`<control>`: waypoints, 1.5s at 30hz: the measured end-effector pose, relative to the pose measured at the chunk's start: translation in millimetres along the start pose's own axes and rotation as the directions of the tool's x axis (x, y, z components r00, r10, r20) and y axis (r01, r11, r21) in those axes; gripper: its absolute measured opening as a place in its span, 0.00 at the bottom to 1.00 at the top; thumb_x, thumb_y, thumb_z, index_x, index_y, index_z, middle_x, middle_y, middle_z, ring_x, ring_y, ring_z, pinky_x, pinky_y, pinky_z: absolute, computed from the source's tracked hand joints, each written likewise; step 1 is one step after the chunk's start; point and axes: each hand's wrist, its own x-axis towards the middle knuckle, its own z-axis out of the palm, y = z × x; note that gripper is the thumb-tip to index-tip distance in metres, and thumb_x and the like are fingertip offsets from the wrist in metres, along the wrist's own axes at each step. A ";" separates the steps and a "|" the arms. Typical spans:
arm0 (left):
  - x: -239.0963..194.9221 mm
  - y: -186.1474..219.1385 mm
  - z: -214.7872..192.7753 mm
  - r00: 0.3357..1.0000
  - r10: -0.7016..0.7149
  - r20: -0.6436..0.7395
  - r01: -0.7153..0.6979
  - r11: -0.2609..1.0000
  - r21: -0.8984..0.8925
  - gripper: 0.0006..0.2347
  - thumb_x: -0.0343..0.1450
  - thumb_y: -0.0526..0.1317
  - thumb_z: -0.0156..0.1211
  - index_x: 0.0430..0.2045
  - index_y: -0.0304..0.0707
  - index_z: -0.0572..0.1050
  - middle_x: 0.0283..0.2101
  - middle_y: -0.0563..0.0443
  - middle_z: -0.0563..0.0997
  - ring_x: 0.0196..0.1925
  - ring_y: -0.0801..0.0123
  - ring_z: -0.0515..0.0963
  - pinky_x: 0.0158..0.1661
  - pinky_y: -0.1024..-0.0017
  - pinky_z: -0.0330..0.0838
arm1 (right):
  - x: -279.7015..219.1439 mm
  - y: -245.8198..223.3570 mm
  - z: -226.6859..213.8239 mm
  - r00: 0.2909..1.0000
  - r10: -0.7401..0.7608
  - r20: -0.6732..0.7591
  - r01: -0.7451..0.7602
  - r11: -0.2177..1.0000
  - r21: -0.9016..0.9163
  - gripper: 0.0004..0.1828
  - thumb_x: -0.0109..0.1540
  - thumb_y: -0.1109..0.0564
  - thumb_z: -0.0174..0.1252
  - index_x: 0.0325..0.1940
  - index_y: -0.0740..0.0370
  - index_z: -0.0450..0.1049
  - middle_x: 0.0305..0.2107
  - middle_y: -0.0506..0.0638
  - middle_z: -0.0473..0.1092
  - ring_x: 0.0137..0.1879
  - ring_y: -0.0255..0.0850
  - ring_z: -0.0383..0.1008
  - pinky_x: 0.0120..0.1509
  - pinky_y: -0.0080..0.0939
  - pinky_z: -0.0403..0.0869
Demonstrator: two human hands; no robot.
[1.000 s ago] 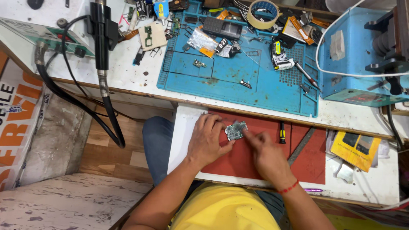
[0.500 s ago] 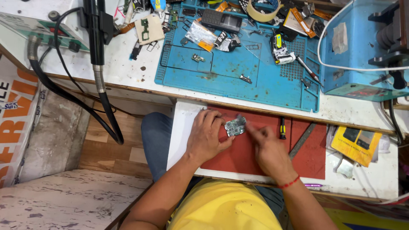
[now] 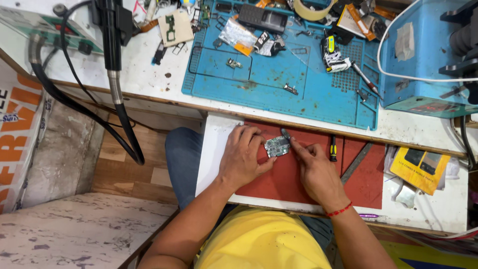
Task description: The person holds a small circuit board on a red mat and repeatedly rubs its surface with a small tool or swab. The person rotates the board to access different sides and continues the rubbing motion throughout the clip.
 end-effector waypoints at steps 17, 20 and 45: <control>1.6 2.0 -1.2 0.999 -0.028 0.016 0.028 1.000 -0.002 0.21 0.57 0.46 0.76 0.37 0.33 0.77 0.51 0.41 0.74 0.58 0.47 0.69 0.60 0.51 0.65 | 2.4 -0.9 1.6 0.994 -0.026 0.102 0.027 1.000 -0.005 0.32 0.61 0.62 0.51 0.69 0.41 0.70 0.45 0.55 0.71 0.41 0.58 0.78 0.43 0.57 0.75; -1.5 1.0 0.0 0.999 -0.032 0.035 0.031 0.999 0.005 0.21 0.57 0.46 0.76 0.37 0.34 0.77 0.51 0.41 0.74 0.58 0.47 0.69 0.60 0.51 0.64 | -0.7 2.6 6.0 0.996 -0.027 0.087 0.024 0.999 0.035 0.30 0.61 0.62 0.51 0.67 0.41 0.71 0.46 0.55 0.72 0.41 0.58 0.78 0.44 0.57 0.76; -1.4 0.0 0.6 1.000 0.007 0.008 -0.007 1.000 0.004 0.20 0.58 0.45 0.76 0.36 0.34 0.77 0.49 0.43 0.74 0.56 0.50 0.70 0.61 0.52 0.65 | -9.4 7.8 6.1 1.000 -0.029 -0.006 0.029 1.000 0.004 0.29 0.61 0.62 0.51 0.66 0.42 0.71 0.46 0.54 0.73 0.39 0.57 0.78 0.44 0.56 0.77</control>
